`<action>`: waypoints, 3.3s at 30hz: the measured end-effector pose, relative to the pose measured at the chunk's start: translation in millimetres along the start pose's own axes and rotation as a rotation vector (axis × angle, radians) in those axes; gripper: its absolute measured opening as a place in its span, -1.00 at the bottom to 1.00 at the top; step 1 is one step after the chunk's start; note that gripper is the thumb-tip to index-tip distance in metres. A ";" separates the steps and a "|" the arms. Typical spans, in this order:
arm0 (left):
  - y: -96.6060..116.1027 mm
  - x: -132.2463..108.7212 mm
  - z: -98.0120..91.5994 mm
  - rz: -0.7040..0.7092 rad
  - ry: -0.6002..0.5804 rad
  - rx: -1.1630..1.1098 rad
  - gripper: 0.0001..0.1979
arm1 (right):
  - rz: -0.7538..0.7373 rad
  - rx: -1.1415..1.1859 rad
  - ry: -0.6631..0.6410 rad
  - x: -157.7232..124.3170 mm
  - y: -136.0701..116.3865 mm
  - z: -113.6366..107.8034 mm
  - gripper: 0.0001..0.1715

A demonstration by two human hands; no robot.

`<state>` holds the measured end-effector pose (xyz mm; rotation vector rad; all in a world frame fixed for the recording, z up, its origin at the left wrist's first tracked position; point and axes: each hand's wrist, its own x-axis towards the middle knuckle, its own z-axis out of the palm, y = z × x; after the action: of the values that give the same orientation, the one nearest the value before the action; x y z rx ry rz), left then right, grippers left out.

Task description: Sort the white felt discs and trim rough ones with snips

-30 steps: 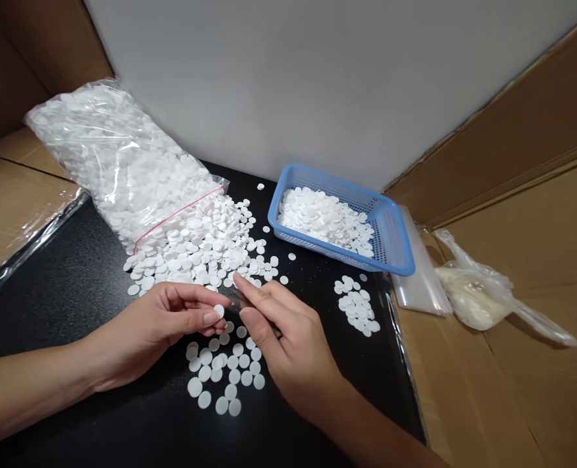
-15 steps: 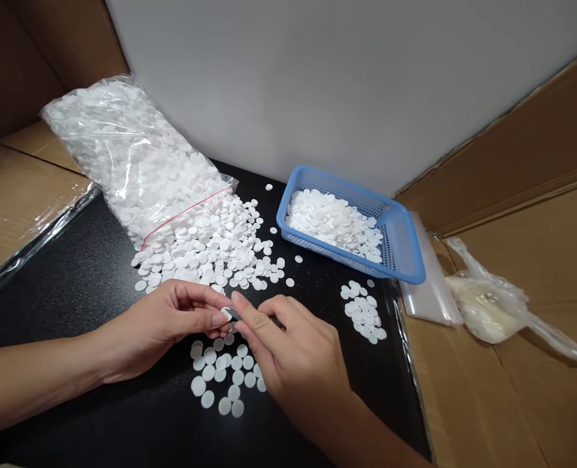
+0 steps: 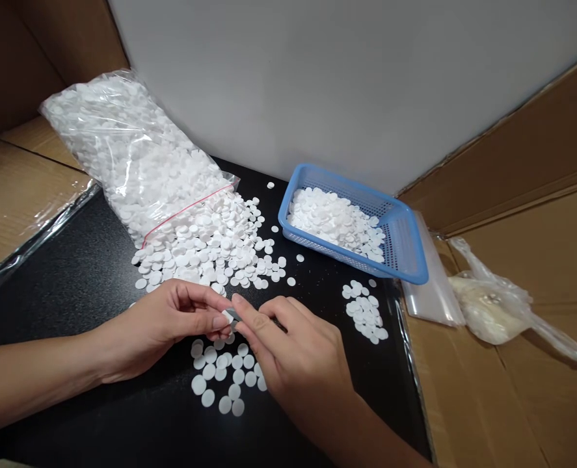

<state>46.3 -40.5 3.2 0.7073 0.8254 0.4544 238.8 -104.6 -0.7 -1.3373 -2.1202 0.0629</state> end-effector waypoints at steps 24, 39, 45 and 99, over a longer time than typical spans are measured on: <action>-16.3 -9.4 -5.4 0.432 -0.318 1.079 -0.86 | 0.273 0.176 -0.091 2.3 23.1 10.0 -0.68; 36.3 -1.8 -28.9 0.436 -0.028 1.623 -0.88 | 0.427 0.556 -0.545 5.4 16.4 18.0 -0.85; 26.6 5.4 -31.9 0.442 0.007 1.817 -0.88 | 0.297 0.485 -0.366 21.6 16.6 31.3 -0.81; 1.3 23.9 -30.6 1.031 -0.130 1.741 -0.95 | 0.456 0.397 -0.312 -2.2 26.9 13.5 -0.85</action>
<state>36.4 -13.0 -22.4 2.8034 0.5034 0.4964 253.9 -89.6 -22.1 -1.6021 -1.8571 0.8817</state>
